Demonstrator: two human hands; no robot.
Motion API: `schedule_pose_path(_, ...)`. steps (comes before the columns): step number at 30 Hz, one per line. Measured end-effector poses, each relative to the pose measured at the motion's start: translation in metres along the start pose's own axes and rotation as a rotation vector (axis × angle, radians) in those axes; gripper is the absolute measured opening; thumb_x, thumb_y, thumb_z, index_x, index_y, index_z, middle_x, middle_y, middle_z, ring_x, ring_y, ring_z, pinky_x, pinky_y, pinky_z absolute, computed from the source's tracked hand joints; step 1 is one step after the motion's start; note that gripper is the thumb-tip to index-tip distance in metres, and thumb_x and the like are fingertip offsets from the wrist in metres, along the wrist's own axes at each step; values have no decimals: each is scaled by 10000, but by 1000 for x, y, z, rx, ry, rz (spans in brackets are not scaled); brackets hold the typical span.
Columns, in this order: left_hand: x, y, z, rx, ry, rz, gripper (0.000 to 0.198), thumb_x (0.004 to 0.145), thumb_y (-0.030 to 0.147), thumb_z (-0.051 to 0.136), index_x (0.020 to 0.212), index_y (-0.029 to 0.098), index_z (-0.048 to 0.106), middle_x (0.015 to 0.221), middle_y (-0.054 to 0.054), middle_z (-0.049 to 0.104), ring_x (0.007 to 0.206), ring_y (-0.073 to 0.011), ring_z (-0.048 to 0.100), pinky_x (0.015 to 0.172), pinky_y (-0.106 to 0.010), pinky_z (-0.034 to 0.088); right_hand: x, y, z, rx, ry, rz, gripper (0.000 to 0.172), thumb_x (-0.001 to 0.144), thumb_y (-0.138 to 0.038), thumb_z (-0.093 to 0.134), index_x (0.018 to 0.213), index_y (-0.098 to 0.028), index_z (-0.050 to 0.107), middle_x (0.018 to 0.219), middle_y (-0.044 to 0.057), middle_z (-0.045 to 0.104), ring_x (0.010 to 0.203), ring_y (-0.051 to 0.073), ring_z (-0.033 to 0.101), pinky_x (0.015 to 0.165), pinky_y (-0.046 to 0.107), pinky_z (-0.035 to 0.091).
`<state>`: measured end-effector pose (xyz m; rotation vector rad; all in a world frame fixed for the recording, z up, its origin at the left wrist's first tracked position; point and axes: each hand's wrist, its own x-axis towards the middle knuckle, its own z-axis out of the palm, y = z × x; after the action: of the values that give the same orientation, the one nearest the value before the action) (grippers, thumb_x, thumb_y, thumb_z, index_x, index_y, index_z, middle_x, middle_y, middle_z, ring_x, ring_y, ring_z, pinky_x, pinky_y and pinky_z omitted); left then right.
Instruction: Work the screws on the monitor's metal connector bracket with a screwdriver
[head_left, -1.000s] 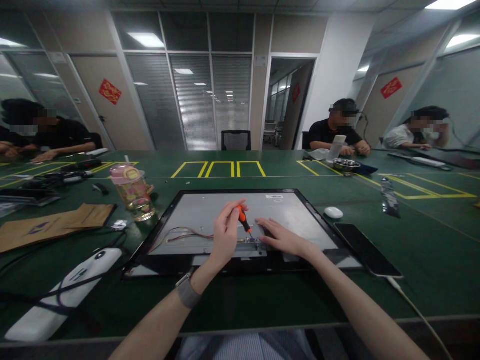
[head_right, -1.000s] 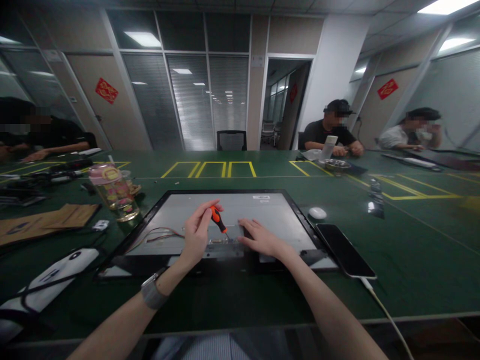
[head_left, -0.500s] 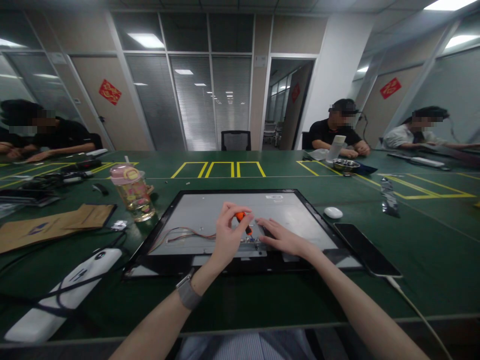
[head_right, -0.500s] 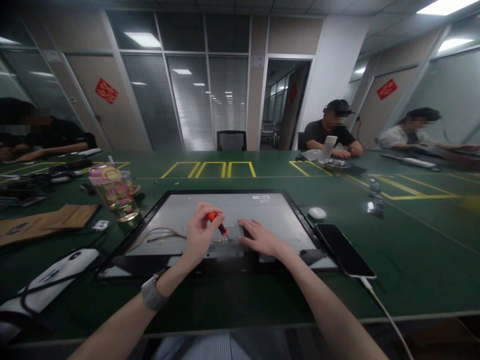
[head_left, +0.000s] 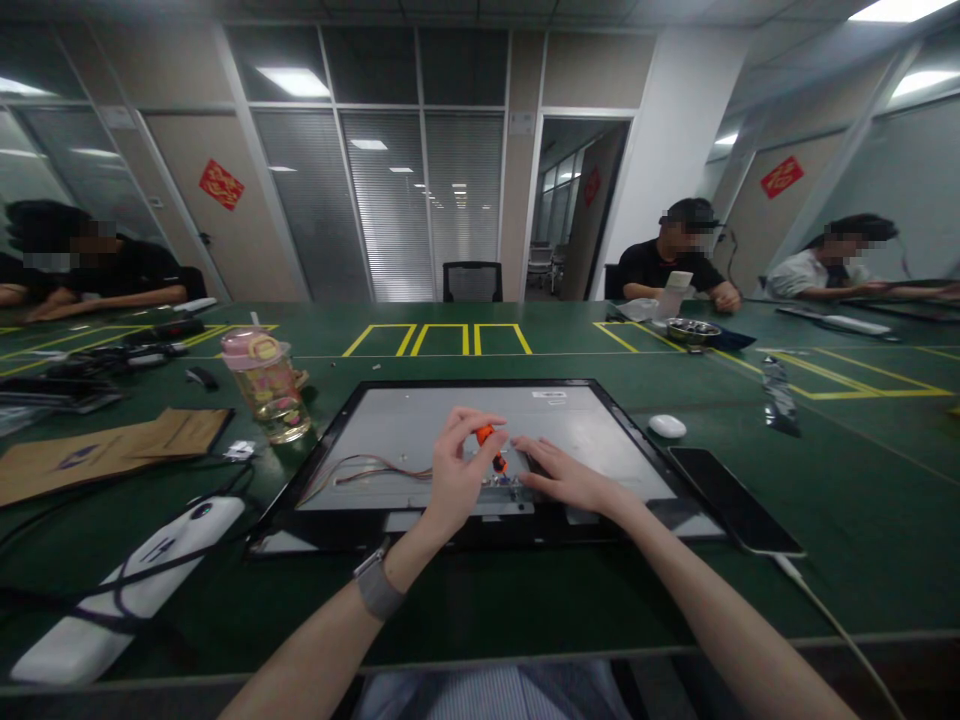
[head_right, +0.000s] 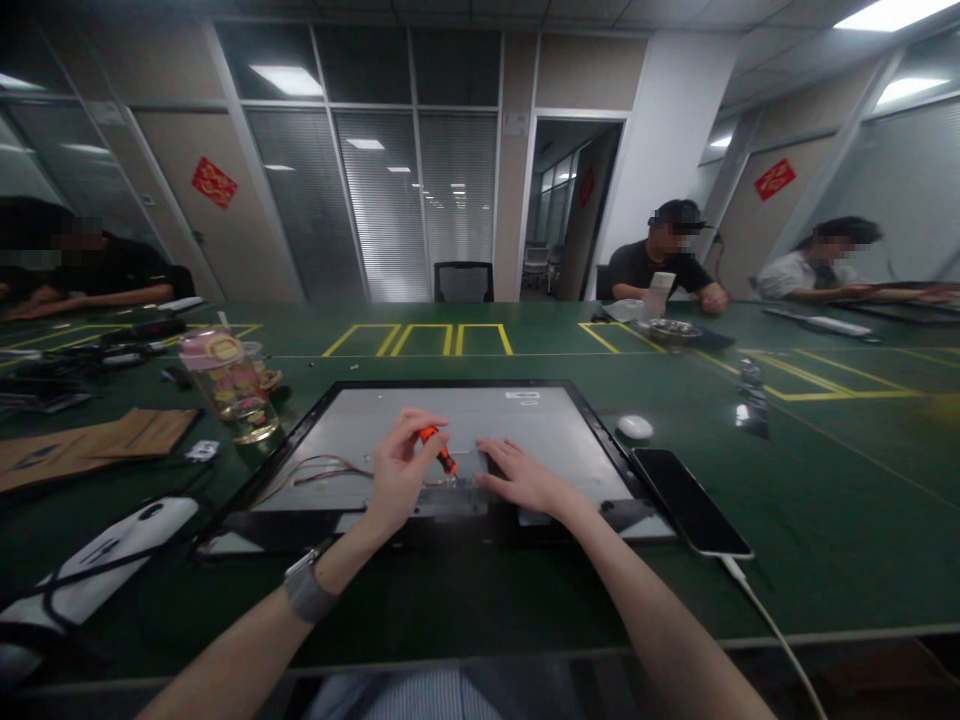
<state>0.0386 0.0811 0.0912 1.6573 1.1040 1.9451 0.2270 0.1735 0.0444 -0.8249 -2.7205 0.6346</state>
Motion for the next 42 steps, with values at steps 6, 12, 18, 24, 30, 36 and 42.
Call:
schedule_pose_path(6, 1, 3, -2, -43, -22, -41, 289, 927, 280, 440, 1025, 191, 696, 1084, -81, 589, 994, -179, 574, 879, -303, 463, -1, -5, -3, 9, 2, 13, 621, 952, -536, 385, 1430, -141, 347, 1482, 129, 365, 1378, 274, 295, 1162, 471, 137)
schedule_pose_path(12, 1, 4, -2, -102, -67, -90, 265, 910, 288, 494, 1079, 172, 662, 1001, -90, 663, 879, -171, 631, 806, -303, 496, -2, -7, -4, 14, 2, 28, 605, 946, -542, 392, 1423, -172, 359, 1483, 115, 368, 1381, 285, 286, 1152, 492, 150)
schedule_pose_path(18, 3, 0, -1, 3, -12, 5, 126, 820, 267, 639, 888, 190, 713, 854, -31, 553, 784, -129, 555, 731, -246, 467, -1, -5, -3, 25, 2, 34, 606, 941, -544, 397, 1414, -166, 375, 1479, 118, 373, 1378, 298, 286, 1155, 486, 144)
schedule_pose_path(24, 1, 2, -2, -70, -37, -50, 300, 941, 278, 414, 1091, 200, 663, 1124, -84, 625, 1012, -182, 596, 894, -316, 457, -2, -6, -4, 27, -1, 37, 589, 941, -531, 405, 1419, -188, 367, 1494, 106, 350, 1386, 294, 268, 1148, 500, 156)
schedule_pose_path(30, 2, 3, -1, 1, -27, -13, 160, 847, 274, 602, 934, 183, 701, 834, -43, 609, 815, -154, 581, 772, -276, 468, -2, -7, -5, 18, -11, 32, 626, 947, -550, 377, 1421, -142, 360, 1483, 129, 363, 1386, 289, 270, 1158, 476, 138)
schedule_pose_path(36, 2, 3, -2, -23, -24, -30, 268, 921, 270, 450, 1016, 198, 690, 1009, -62, 593, 914, -158, 577, 843, -292, 456, -2, -11, -7, 5, 5, 25, 593, 949, -531, 386, 1411, -160, 369, 1465, 128, 390, 1356, 281, 326, 1145, 473, 186)
schedule_pose_path(42, 3, 4, -2, -77, -58, -93, 286, 915, 286, 476, 1119, 177, 644, 971, -79, 655, 891, -175, 608, 823, -305, 473, -2, -7, -5, 24, 18, -4, 566, 944, -520, 414, 1410, -200, 375, 1462, 98, 404, 1348, 289, 339, 1146, 492, 173)
